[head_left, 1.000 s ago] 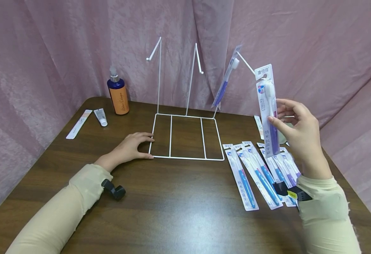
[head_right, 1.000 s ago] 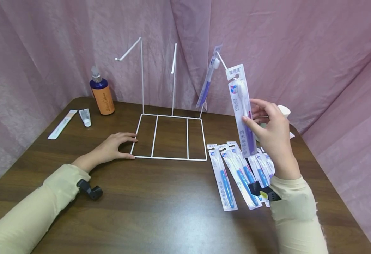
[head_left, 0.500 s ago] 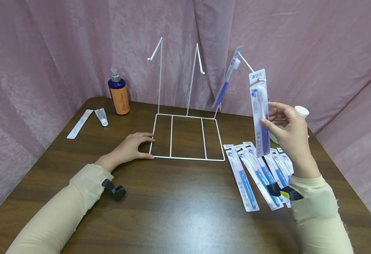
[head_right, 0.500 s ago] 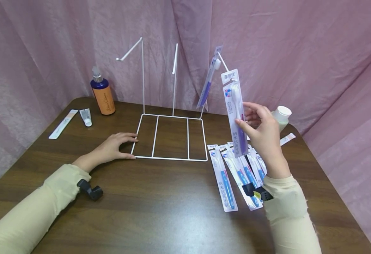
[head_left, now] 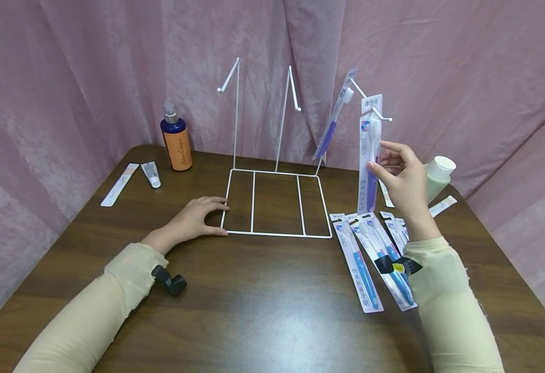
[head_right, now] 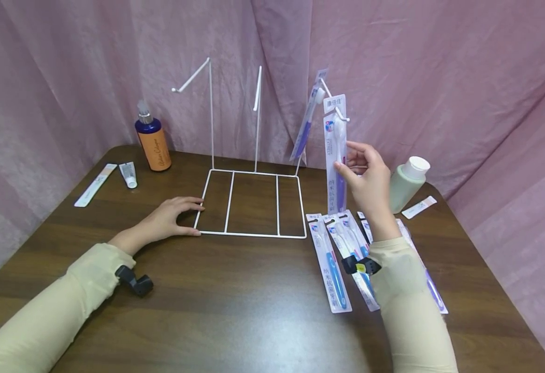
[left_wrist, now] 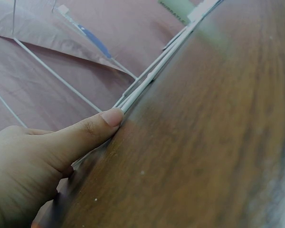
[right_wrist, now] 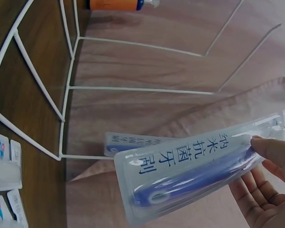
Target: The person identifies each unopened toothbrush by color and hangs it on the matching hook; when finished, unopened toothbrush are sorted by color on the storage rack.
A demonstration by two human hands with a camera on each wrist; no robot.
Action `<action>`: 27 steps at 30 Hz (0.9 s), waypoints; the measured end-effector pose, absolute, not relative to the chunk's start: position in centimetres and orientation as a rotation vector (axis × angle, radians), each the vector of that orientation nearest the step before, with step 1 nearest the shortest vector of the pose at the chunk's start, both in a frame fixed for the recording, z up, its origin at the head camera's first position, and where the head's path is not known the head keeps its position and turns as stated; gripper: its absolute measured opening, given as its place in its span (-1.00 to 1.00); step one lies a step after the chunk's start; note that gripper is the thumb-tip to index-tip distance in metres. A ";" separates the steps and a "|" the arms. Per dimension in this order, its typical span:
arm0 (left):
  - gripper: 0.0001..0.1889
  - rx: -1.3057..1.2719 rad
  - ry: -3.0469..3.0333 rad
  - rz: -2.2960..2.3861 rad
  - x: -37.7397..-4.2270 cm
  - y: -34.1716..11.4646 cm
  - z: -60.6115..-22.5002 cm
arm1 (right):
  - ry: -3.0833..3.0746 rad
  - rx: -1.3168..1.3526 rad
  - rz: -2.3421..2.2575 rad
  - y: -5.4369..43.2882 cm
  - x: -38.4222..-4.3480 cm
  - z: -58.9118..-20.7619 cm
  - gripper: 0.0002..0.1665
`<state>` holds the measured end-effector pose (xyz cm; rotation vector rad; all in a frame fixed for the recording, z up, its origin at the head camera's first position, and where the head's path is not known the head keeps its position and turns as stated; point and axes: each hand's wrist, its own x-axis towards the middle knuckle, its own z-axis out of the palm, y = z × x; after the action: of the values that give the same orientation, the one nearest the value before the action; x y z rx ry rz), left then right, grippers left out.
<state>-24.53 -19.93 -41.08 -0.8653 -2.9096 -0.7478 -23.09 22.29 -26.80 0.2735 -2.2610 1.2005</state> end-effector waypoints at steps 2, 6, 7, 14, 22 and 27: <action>-0.30 -0.864 -2.908 -0.750 -24.5 -19.9 -41.1 | -2.246 0.254 1.239 22.0 -23.8 -26.8 -0.45; -0.30 -0.866 -2.905 -0.756 -24.5 -20.0 -41.1 | -2.241 0.208 1.285 21.4 -25.1 -26.9 -0.44; -0.31 -0.866 -2.904 -0.758 -24.5 -20.0 -41.2 | -2.242 0.199 1.288 21.3 -25.4 -26.9 -0.43; -0.31 -0.870 -2.898 -0.752 -24.5 -19.9 -41.1 | -2.234 0.159 1.272 20.7 -27.4 -27.0 -0.44; -0.30 -0.863 -2.900 -0.750 -24.6 -20.1 -41.2 | -2.273 0.122 1.238 19.9 -29.9 -27.0 -0.45; -0.31 -0.871 -2.890 -0.749 -24.6 -20.0 -41.3 | -2.270 0.089 1.255 19.7 -30.9 -26.9 -0.45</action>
<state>-24.61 -19.97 -41.31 -0.8706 -2.8898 -0.7488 -30.90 19.67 -26.93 0.0888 -2.2704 1.2548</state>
